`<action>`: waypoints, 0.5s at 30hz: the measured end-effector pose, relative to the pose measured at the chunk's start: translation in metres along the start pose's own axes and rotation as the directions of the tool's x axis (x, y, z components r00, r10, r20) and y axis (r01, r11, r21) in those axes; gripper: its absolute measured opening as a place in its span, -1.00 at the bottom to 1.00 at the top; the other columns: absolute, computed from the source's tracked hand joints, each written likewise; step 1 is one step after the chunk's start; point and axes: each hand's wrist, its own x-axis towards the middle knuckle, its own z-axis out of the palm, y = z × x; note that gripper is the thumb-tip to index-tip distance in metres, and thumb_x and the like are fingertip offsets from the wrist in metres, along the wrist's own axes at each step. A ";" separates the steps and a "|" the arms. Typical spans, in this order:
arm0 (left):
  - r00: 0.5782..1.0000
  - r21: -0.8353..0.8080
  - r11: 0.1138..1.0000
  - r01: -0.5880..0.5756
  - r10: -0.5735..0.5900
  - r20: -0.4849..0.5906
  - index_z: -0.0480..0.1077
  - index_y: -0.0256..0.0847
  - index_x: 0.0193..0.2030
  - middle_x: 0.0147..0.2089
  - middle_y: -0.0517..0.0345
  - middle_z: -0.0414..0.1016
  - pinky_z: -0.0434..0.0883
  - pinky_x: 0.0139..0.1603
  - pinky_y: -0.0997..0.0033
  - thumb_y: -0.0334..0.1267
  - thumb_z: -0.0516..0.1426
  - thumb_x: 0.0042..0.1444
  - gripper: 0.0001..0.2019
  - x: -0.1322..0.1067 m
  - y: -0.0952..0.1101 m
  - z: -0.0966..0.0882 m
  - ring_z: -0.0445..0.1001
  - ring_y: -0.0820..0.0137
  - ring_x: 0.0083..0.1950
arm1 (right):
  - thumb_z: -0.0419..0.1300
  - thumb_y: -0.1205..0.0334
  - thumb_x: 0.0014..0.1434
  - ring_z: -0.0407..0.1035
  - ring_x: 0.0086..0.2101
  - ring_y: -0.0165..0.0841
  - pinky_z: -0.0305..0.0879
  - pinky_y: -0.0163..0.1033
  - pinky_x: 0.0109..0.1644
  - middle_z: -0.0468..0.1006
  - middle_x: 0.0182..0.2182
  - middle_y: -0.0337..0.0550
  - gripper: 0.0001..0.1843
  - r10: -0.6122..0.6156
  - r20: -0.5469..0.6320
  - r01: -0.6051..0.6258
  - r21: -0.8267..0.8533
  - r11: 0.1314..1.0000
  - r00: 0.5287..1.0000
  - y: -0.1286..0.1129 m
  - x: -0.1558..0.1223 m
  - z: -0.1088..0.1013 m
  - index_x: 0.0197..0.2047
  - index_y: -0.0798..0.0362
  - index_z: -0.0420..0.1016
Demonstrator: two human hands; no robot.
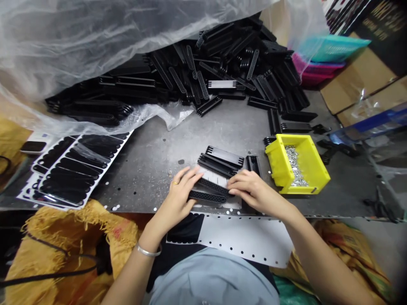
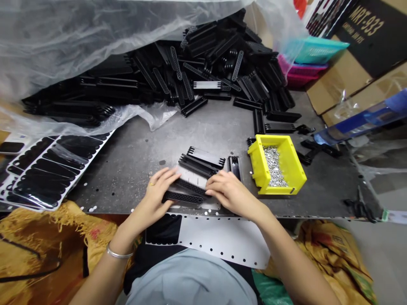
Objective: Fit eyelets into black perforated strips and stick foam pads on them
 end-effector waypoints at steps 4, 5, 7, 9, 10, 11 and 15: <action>0.993 -0.074 0.997 0.023 -0.015 0.118 0.27 -0.03 0.36 0.16 0.01 0.43 0.37 0.30 -0.07 -0.58 0.04 0.15 -0.36 0.006 0.005 0.001 0.37 0.13 0.19 | 0.07 0.10 0.49 0.46 -0.08 -0.20 0.38 -0.01 0.06 0.61 -0.10 -0.09 -0.72 0.055 -0.143 -0.061 -0.042 0.997 0.988 0.003 0.018 0.000 -0.05 -0.08 0.63; 0.993 -0.058 0.997 0.045 -0.038 0.114 0.29 -0.05 0.34 0.15 -0.01 0.42 0.39 0.27 -0.07 -0.57 0.05 0.16 -0.38 0.007 0.008 0.003 0.37 0.12 0.16 | 0.11 0.09 0.47 0.46 -0.07 -0.16 0.39 0.01 0.06 0.59 -0.07 -0.05 -0.73 0.073 -0.214 -0.098 -0.105 0.990 0.974 0.005 0.022 0.001 0.00 -0.07 0.62; 0.994 -0.006 0.996 0.085 -0.084 0.065 0.27 -0.06 0.36 0.19 -0.07 0.36 0.39 0.27 -0.12 -0.51 0.12 0.21 -0.42 0.008 0.014 0.008 0.34 0.07 0.18 | 0.17 0.10 0.43 0.45 -0.05 -0.09 0.41 0.07 0.03 0.56 -0.03 0.04 -0.71 0.085 -0.278 -0.153 -0.232 0.961 0.957 0.011 0.030 0.003 0.09 -0.02 0.61; 0.994 0.029 0.994 0.110 -0.110 -0.009 0.13 -0.04 0.46 0.32 -0.15 0.24 0.30 0.37 -0.25 -0.42 0.20 0.23 -0.32 0.008 0.021 0.012 0.26 -0.04 0.32 | 0.20 0.14 0.41 0.45 -0.01 -0.04 0.43 0.12 0.03 0.55 0.05 0.08 -0.70 0.073 -0.242 -0.145 -0.293 0.945 0.967 0.015 0.034 0.006 0.13 -0.01 0.60; 0.993 0.036 0.993 0.113 -0.111 -0.038 0.00 -0.02 0.52 0.41 -0.19 0.13 0.23 0.42 -0.31 -0.38 0.23 0.23 -0.21 0.009 0.023 0.014 0.16 -0.10 0.42 | 0.20 0.17 0.41 0.45 0.03 -0.03 0.43 0.15 0.05 0.54 0.11 0.08 -0.71 0.060 -0.219 -0.123 -0.288 0.950 0.974 0.016 0.034 0.007 0.13 -0.04 0.62; 0.993 0.040 0.993 0.109 -0.107 -0.053 -0.14 0.01 0.56 0.50 -0.22 0.00 0.15 0.46 -0.37 -0.36 0.25 0.22 -0.11 0.009 0.024 0.015 0.04 -0.16 0.51 | 0.20 0.21 0.40 0.44 0.08 -0.03 0.43 0.18 0.09 0.52 0.17 0.06 -0.72 0.040 -0.195 -0.092 -0.266 0.960 0.980 0.016 0.033 0.009 0.11 -0.08 0.63; 0.997 0.015 0.997 0.081 -0.081 -0.008 -0.49 0.07 0.59 0.65 -0.20 -0.46 0.02 0.50 -0.47 -0.38 0.22 0.24 0.06 0.013 0.022 0.014 -0.34 -0.24 0.63 | 0.11 0.42 0.39 0.42 0.21 -0.14 0.42 0.18 0.24 0.50 0.28 -0.10 -0.58 -0.109 -0.099 0.103 -0.069 0.992 0.989 0.016 0.028 0.011 0.11 -0.21 0.64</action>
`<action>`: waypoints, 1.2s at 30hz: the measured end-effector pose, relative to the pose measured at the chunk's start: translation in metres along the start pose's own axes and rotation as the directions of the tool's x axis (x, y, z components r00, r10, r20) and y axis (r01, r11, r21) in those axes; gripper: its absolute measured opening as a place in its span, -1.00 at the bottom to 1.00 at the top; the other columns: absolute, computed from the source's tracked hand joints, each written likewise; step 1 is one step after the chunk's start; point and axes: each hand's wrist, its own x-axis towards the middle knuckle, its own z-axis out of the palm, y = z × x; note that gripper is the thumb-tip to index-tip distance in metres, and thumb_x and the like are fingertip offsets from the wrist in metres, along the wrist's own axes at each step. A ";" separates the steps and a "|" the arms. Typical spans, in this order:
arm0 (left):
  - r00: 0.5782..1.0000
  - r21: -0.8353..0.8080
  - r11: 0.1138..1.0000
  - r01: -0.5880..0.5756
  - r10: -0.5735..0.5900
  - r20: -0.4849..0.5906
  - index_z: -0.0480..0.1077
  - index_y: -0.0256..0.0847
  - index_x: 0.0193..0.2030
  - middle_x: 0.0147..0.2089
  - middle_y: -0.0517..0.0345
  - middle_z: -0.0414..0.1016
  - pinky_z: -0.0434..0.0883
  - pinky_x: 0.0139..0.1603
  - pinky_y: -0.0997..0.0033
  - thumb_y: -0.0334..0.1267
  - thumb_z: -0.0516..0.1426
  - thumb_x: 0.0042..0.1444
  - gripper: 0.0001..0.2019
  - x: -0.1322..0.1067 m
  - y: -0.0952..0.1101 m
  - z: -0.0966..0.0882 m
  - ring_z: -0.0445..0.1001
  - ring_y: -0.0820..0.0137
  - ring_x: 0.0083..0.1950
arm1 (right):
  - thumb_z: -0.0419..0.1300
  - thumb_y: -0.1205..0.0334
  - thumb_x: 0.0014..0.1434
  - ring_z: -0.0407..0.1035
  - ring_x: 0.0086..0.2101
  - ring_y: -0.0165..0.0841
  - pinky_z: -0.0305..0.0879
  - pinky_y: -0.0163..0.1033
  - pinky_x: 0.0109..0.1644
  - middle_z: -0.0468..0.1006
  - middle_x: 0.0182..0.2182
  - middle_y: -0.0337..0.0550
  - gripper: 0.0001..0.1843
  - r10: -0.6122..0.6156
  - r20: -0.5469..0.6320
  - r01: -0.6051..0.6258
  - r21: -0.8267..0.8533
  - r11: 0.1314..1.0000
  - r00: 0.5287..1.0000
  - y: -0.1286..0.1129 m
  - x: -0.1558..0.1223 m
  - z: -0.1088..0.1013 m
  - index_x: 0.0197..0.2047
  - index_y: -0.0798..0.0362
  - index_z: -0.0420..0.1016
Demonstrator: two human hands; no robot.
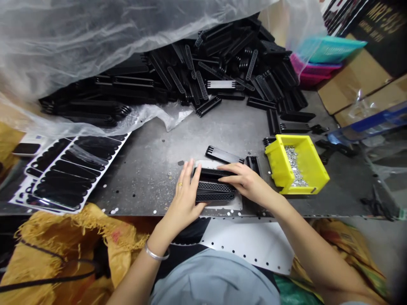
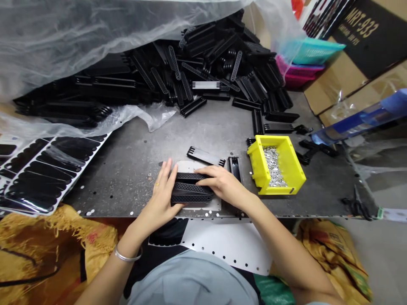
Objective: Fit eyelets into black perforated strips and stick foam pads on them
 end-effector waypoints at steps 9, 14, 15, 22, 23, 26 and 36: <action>0.997 -0.071 0.997 0.008 -0.002 0.077 0.15 -0.08 0.39 0.28 -0.09 0.30 0.33 0.37 -0.22 -0.55 0.17 0.10 -0.28 0.005 -0.004 -0.001 0.24 0.01 0.31 | 0.15 0.13 0.44 0.44 0.19 -0.04 0.30 0.31 0.30 0.62 0.14 -0.08 -0.66 0.247 -0.141 -0.243 0.046 0.969 0.959 0.007 0.011 -0.015 0.22 -0.18 0.58; 1.000 0.066 0.998 -0.008 0.009 -0.024 0.10 -0.11 0.42 0.37 -0.20 0.17 0.23 0.44 -0.30 -0.50 0.23 0.14 -0.27 -0.001 0.005 0.006 0.13 -0.10 0.43 | 0.15 0.19 0.44 0.42 0.09 -0.03 0.29 0.28 0.26 0.59 0.11 -0.02 -0.57 0.248 0.002 -0.247 -0.091 0.965 0.969 0.010 0.030 -0.009 0.33 -0.18 0.48; 0.998 0.110 0.994 -0.012 0.019 -0.060 0.14 -0.12 0.40 0.44 -0.23 0.07 0.18 0.45 -0.35 -0.48 0.24 0.14 -0.29 -0.002 0.006 0.007 0.04 -0.16 0.49 | 0.11 0.19 0.46 0.40 0.12 -0.08 0.29 0.21 0.29 0.56 0.13 -0.04 -0.58 0.200 0.059 -0.198 -0.036 0.980 0.978 0.008 0.032 -0.007 0.32 -0.19 0.49; 0.997 0.181 0.980 -0.079 0.081 -0.006 0.21 -0.09 0.37 0.43 -0.16 0.22 0.17 0.46 -0.39 -0.38 0.33 0.12 -0.31 0.003 -0.001 -0.001 0.14 -0.16 0.44 | -0.04 0.07 0.52 0.37 0.17 -0.12 0.32 0.10 0.34 0.48 0.10 0.02 -0.59 0.320 -0.134 -0.321 0.017 0.947 0.938 -0.005 0.006 -0.008 0.16 -0.05 0.58; 0.997 0.181 0.980 -0.079 0.077 0.018 0.19 -0.08 0.41 0.40 -0.15 0.25 0.22 0.44 -0.36 -0.36 0.34 0.12 -0.26 0.005 -0.001 -0.003 0.19 -0.13 0.40 | -0.02 0.04 0.50 0.38 0.14 -0.05 0.36 0.15 0.29 0.48 0.08 0.09 -0.58 0.393 -0.242 -0.416 -0.052 0.908 0.887 -0.006 -0.006 -0.008 0.17 0.00 0.56; 0.997 0.206 0.976 -0.069 0.060 0.052 0.08 -0.02 0.53 0.49 -0.16 0.13 0.25 0.43 -0.35 -0.31 0.32 0.17 -0.17 0.008 -0.002 -0.005 0.13 -0.15 0.43 | 0.12 -0.01 0.40 0.46 -0.03 0.05 0.49 0.24 0.07 0.48 -0.01 0.16 -0.51 0.533 -0.376 -0.617 -0.151 0.772 0.758 -0.006 -0.044 -0.007 0.25 0.07 0.48; 0.998 0.017 0.999 -0.045 0.044 0.052 0.11 0.08 0.52 0.53 -0.12 0.02 0.07 0.51 -0.39 0.09 0.31 0.22 -0.20 0.002 -0.004 -0.006 -0.01 -0.12 0.54 | 0.24 0.31 0.30 0.47 0.07 -0.25 0.50 -0.04 0.21 0.42 0.10 -0.04 -0.27 0.401 -0.345 -0.119 0.614 0.780 0.849 -0.060 -0.088 0.006 0.47 -0.16 0.18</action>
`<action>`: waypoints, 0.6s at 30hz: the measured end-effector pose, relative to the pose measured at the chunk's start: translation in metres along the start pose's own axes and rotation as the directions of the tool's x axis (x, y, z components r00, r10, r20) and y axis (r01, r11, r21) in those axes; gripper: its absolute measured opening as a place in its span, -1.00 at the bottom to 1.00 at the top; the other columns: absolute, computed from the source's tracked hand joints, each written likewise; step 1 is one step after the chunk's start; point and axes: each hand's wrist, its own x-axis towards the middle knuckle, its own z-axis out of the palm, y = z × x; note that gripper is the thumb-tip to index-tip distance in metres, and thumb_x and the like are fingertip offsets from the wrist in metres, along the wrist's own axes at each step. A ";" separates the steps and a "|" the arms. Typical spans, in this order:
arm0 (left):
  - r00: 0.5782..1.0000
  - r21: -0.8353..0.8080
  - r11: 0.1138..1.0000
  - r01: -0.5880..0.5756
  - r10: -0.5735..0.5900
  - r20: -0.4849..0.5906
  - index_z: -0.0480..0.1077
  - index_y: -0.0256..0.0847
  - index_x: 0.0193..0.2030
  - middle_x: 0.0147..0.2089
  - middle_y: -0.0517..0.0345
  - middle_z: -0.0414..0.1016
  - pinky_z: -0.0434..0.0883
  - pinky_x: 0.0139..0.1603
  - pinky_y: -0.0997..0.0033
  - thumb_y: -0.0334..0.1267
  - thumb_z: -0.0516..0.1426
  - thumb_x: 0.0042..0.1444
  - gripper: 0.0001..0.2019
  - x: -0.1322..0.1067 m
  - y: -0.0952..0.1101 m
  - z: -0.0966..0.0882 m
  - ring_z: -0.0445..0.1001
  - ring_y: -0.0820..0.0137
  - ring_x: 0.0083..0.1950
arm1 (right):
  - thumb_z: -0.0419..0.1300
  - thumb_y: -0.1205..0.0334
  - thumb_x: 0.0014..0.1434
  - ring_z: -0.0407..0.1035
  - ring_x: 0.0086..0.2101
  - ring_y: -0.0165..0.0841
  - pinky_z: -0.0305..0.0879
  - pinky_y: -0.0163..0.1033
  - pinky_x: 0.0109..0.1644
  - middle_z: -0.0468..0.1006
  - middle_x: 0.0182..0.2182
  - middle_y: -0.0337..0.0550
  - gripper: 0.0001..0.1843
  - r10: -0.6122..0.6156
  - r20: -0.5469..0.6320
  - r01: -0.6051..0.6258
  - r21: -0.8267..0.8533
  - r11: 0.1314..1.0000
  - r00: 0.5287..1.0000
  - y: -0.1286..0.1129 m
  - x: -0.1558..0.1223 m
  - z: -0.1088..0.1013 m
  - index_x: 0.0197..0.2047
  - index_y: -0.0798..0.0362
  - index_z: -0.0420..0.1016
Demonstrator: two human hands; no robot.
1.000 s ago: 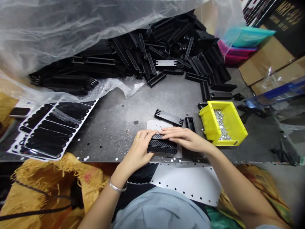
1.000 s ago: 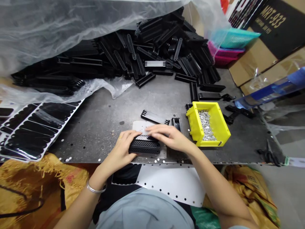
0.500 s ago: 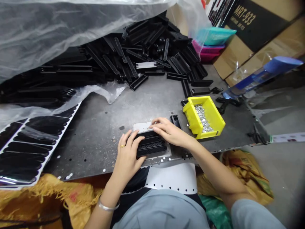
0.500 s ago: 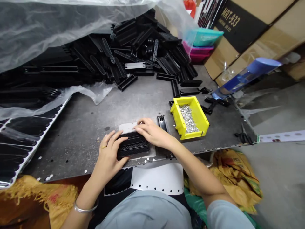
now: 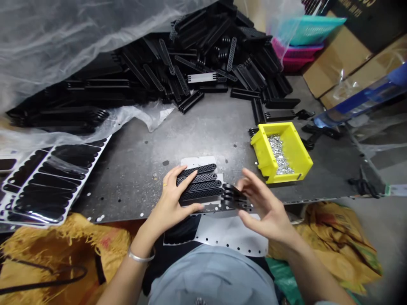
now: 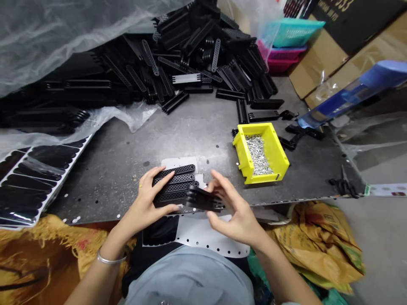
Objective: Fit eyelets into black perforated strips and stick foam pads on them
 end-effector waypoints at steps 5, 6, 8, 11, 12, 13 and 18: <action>0.996 -0.152 0.985 0.079 -0.083 -0.021 0.39 0.08 0.34 0.41 0.03 0.27 0.10 0.53 -0.22 -0.14 -0.03 0.50 -0.63 0.008 -0.002 -0.007 0.18 0.13 0.46 | 0.23 0.39 0.31 0.46 0.01 -0.23 0.51 -0.09 0.03 0.45 0.05 -0.04 -0.51 -0.217 0.082 0.231 -0.294 0.928 0.973 0.001 0.001 0.012 0.26 -0.14 0.40; 0.995 -0.174 0.981 0.089 -0.096 -0.029 0.43 0.07 0.30 0.38 0.04 0.31 0.11 0.53 -0.18 -0.17 -0.04 0.51 -0.64 0.010 -0.003 -0.007 0.21 0.16 0.44 | 0.19 0.41 0.34 0.46 -0.03 -0.25 0.48 -0.10 -0.01 0.50 0.03 -0.05 -0.53 -0.281 0.167 0.326 -0.402 0.856 0.945 0.002 0.003 0.015 0.26 -0.13 0.41; 0.994 -0.211 0.972 0.101 -0.108 -0.026 0.48 0.03 0.25 0.34 0.04 0.34 0.12 0.53 -0.13 -0.18 -0.03 0.50 -0.66 0.013 -0.004 -0.008 0.24 0.17 0.43 | 0.10 0.45 0.40 0.47 -0.11 -0.28 0.42 -0.15 -0.09 0.59 -0.02 -0.06 -0.53 -0.362 0.310 0.475 -0.511 0.717 0.879 0.004 0.007 0.023 0.31 -0.06 0.38; 0.991 -0.253 0.960 0.121 -0.129 -0.018 0.45 0.01 0.27 0.33 0.02 0.34 0.12 0.53 -0.08 -0.17 -0.04 0.50 -0.65 0.015 -0.005 -0.008 0.24 0.18 0.43 | 0.08 0.42 0.45 0.47 -0.10 -0.31 0.37 -0.19 -0.11 0.61 -0.02 -0.02 -0.51 -0.387 0.319 0.501 -0.507 0.701 0.865 0.006 0.009 0.034 0.40 0.06 0.27; 0.991 -0.267 0.955 0.127 -0.135 -0.015 0.42 0.01 0.30 0.34 0.02 0.34 0.11 0.53 -0.07 -0.17 -0.04 0.50 -0.64 0.014 -0.005 -0.008 0.23 0.18 0.43 | 0.07 0.42 0.45 0.46 -0.08 -0.32 0.35 -0.20 -0.10 0.60 0.00 -0.03 -0.50 -0.384 0.317 0.497 -0.506 0.705 0.867 0.006 0.009 0.038 0.41 0.04 0.26; 0.990 -0.284 0.950 0.132 -0.141 -0.011 0.39 0.00 0.33 0.34 0.01 0.34 0.10 0.54 -0.05 -0.16 -0.04 0.50 -0.63 0.014 -0.005 -0.008 0.23 0.19 0.43 | 0.05 0.44 0.46 0.45 -0.05 -0.32 0.34 -0.21 -0.09 0.59 0.03 -0.04 -0.49 -0.381 0.327 0.501 -0.521 0.691 0.865 0.007 0.008 0.040 0.41 -0.01 0.27; 0.988 -0.362 0.920 0.149 -0.153 0.018 0.30 -0.03 0.39 0.37 0.00 0.28 0.04 0.57 -0.01 -0.16 -0.08 0.50 -0.60 0.013 -0.004 -0.007 0.17 0.21 0.47 | 0.07 0.42 0.44 0.34 0.12 -0.24 0.33 -0.13 0.14 0.48 0.25 -0.12 -0.39 -0.398 0.396 0.554 -0.695 0.458 0.827 0.021 0.005 0.054 0.45 -0.24 0.27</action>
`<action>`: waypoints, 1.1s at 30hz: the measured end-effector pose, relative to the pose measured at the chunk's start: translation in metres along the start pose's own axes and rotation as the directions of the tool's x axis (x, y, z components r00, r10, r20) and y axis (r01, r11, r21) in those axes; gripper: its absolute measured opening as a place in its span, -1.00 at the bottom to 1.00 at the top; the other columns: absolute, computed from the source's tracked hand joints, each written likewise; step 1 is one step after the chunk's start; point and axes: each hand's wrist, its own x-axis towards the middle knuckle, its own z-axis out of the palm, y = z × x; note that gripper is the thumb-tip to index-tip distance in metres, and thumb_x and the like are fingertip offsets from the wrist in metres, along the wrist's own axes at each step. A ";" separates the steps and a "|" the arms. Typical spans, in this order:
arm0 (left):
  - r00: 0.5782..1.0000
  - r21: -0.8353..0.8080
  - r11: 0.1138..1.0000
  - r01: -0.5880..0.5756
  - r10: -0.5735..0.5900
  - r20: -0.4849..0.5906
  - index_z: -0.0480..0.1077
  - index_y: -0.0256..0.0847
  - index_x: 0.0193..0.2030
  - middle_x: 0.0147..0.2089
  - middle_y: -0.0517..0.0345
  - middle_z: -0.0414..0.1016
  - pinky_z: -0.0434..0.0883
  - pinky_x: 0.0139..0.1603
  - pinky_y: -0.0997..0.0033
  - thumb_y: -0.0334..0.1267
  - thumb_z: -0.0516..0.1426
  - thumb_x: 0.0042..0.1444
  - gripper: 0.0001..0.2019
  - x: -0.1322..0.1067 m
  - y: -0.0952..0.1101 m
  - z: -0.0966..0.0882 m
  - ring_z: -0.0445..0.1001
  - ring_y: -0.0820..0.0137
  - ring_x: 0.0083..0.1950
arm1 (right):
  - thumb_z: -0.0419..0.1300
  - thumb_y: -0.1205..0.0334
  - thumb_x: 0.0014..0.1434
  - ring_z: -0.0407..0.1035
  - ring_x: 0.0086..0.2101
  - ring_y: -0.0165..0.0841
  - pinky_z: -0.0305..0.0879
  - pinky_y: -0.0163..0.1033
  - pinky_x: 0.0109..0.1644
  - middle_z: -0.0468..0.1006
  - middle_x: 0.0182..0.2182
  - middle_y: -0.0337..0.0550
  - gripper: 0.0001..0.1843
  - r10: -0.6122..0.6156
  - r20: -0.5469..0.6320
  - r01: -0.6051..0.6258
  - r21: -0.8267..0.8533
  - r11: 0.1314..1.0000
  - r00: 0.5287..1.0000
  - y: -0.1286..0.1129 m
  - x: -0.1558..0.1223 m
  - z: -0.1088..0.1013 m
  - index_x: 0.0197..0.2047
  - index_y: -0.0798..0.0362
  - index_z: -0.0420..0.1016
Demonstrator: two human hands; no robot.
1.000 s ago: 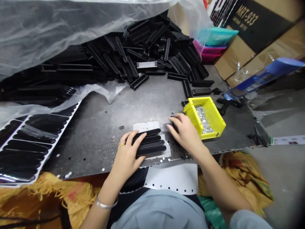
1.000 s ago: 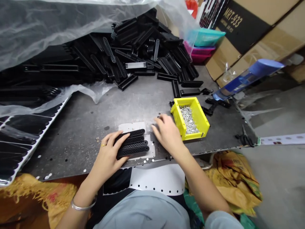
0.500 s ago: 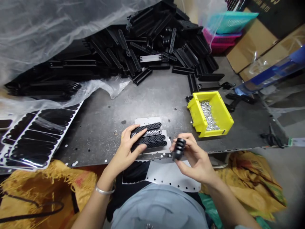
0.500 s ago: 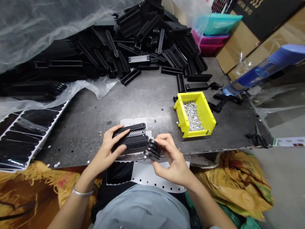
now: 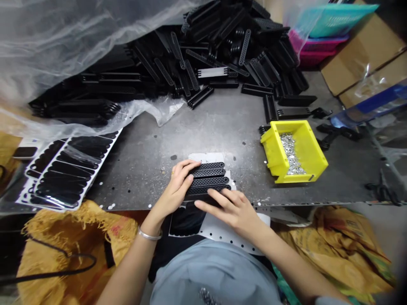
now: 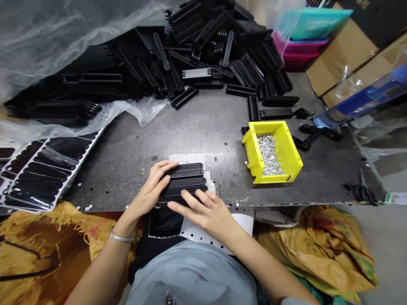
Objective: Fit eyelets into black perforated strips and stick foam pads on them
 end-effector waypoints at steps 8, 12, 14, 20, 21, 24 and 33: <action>0.998 -0.075 0.997 -0.021 0.025 0.059 0.25 0.03 0.42 0.37 0.01 0.19 0.01 0.59 -0.01 -0.17 -0.09 0.50 -0.58 0.001 -0.004 0.000 0.12 0.20 0.48 | 0.08 0.34 0.41 -0.23 0.52 0.06 0.06 0.35 0.49 -0.41 0.59 -0.06 -0.09 0.301 0.140 -0.326 0.222 0.919 0.943 0.006 -0.004 0.011 0.61 -0.23 -0.36; 0.994 -0.012 0.997 -0.070 0.071 0.079 0.25 0.02 0.41 0.33 -0.01 0.19 0.00 0.58 -0.07 -0.17 -0.12 0.50 -0.58 0.007 -0.009 -0.002 0.14 0.17 0.45 | 0.04 0.29 0.46 -0.22 0.53 0.02 0.17 0.29 0.47 -0.43 0.59 -0.02 -0.10 0.417 0.200 -0.461 0.302 0.835 0.887 0.001 -0.002 0.016 0.60 -0.22 -0.48; 0.994 0.014 0.998 -0.061 0.060 0.091 0.21 0.01 0.44 0.34 -0.03 0.18 0.02 0.57 -0.12 -0.14 -0.14 0.51 -0.56 0.009 -0.008 -0.003 0.14 0.14 0.46 | 0.04 0.26 0.47 -0.17 0.52 0.01 0.21 0.26 0.46 -0.38 0.59 0.01 -0.12 0.443 0.187 -0.480 0.304 0.823 0.877 -0.005 -0.001 0.014 0.61 -0.20 -0.45; 0.986 0.347 0.928 -0.136 0.094 0.136 -0.28 0.02 0.61 0.56 -0.22 -0.14 -0.10 0.54 -0.43 0.35 0.31 0.04 0.19 0.001 0.014 -0.001 -0.10 -0.25 0.56 | -0.01 0.21 0.50 0.31 0.32 -0.09 0.31 0.17 0.38 0.34 0.38 -0.03 -0.57 0.570 -0.143 -0.540 0.202 0.817 0.809 0.044 -0.019 -0.054 0.33 -0.13 0.42; 0.981 0.408 0.896 -0.173 0.121 0.151 -0.32 -0.02 0.61 0.57 -0.27 -0.17 -0.14 0.54 -0.46 0.35 0.36 -0.04 0.29 0.000 0.017 0.003 -0.11 -0.30 0.56 | -0.01 0.21 0.49 0.44 0.19 -0.13 0.35 0.13 0.33 0.52 0.20 -0.05 -0.64 0.632 -0.229 -0.616 0.146 0.774 0.740 0.066 -0.024 -0.067 0.16 -0.09 0.56; 0.979 0.536 0.820 -0.200 0.148 0.139 -0.29 -0.12 0.61 0.49 -0.34 0.02 -0.09 0.52 -0.46 0.13 0.39 0.04 0.22 0.005 0.021 0.014 0.06 -0.28 0.49 | 0.16 0.17 0.37 0.55 -0.11 -0.17 0.49 0.01 0.07 0.62 -0.08 -0.05 -0.77 0.718 0.002 -0.718 -0.004 0.696 0.696 0.139 -0.035 -0.088 -0.08 0.03 0.64; 0.983 0.525 0.832 -0.181 0.142 0.114 -0.30 -0.06 0.61 0.52 -0.29 0.03 -0.02 0.53 -0.38 0.06 0.42 0.04 0.22 0.005 0.020 0.010 0.03 -0.22 0.54 | 0.28 0.39 0.00 0.51 -0.15 -0.16 0.44 -0.15 -0.07 0.60 -0.14 -0.04 -0.73 0.531 0.433 -0.548 -0.098 0.831 0.728 0.201 -0.032 -0.065 -0.17 0.08 0.59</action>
